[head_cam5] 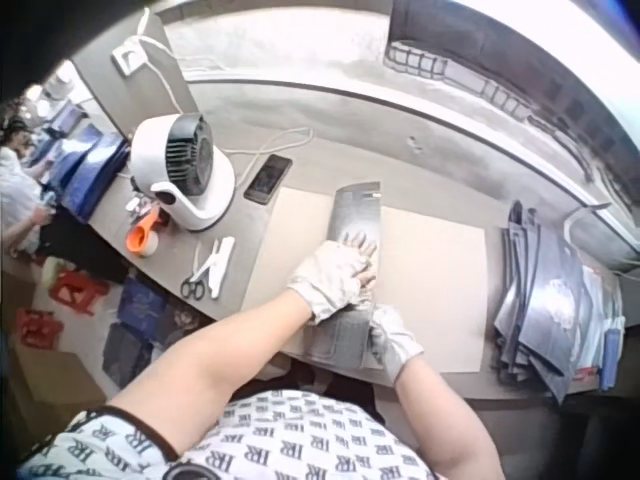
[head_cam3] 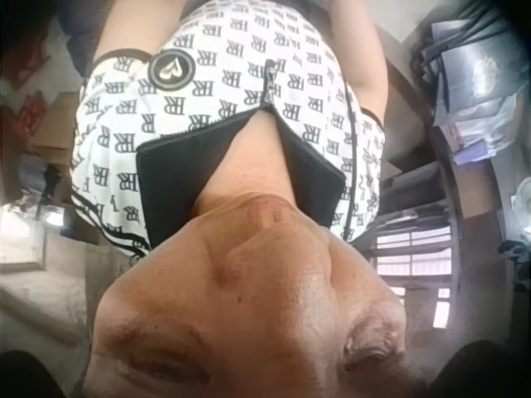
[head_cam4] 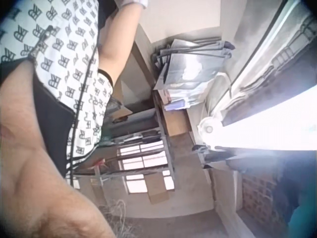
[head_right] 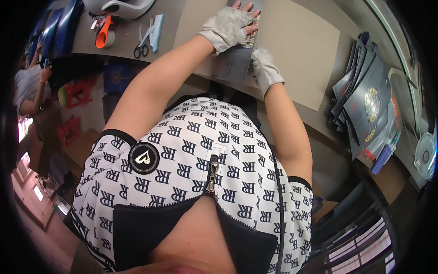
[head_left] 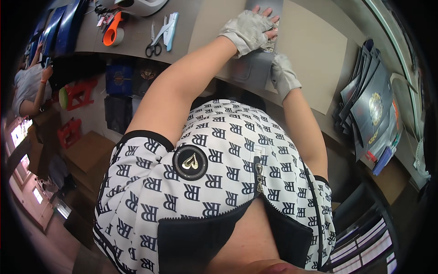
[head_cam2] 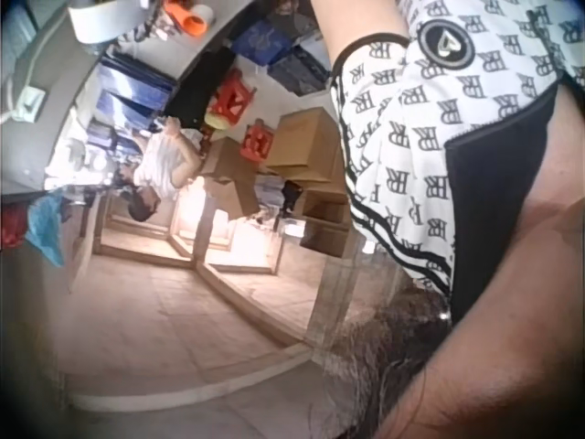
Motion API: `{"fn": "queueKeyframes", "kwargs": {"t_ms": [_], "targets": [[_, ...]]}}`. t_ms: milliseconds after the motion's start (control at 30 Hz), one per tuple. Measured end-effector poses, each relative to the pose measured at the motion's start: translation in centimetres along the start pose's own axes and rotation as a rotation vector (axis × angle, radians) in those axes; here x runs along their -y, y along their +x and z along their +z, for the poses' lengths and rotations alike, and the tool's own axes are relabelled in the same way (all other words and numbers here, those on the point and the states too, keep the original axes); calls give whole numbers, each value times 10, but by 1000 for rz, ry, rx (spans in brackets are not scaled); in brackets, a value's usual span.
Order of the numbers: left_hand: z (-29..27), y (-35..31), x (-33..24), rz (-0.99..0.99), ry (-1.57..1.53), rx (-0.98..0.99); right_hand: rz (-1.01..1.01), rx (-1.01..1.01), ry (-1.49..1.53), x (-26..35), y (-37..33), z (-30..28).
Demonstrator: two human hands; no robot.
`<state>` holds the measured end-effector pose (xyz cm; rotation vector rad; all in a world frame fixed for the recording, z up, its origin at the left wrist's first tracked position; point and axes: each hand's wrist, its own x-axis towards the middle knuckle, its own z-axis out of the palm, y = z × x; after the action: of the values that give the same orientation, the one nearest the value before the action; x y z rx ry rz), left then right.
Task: The person folds printed cardboard packaging sheets along crease lines by hand and places them onto a stack on the table.
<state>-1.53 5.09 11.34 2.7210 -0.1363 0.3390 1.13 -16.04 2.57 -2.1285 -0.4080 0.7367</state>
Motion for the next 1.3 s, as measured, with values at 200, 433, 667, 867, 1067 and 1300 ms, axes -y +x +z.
{"fn": "queueKeyframes", "kwargs": {"t_ms": [200, 433, 667, 867, 1067, 1300], "targets": [[-21, 0, -22, 79, 262, 157, 491, 167, 822, 18, -22, -41], [-39, 11, -41, -12, 154, 317, 223, 152, -189, 38, -14, -31], [-35, -37, -35, 51, 186, 270, 577, 254, 59, 63, -24, -37], [-15, -117, -41, 143, 199, 277, 548, 264, 125, 55, -21, -42], [-12, -120, -49, 161, 257, 369, 511, 323, 31, 40, -14, -43], [-8, -120, -49, 161, 263, 409, 452, 323, 51, 34, -16, -41]]}}
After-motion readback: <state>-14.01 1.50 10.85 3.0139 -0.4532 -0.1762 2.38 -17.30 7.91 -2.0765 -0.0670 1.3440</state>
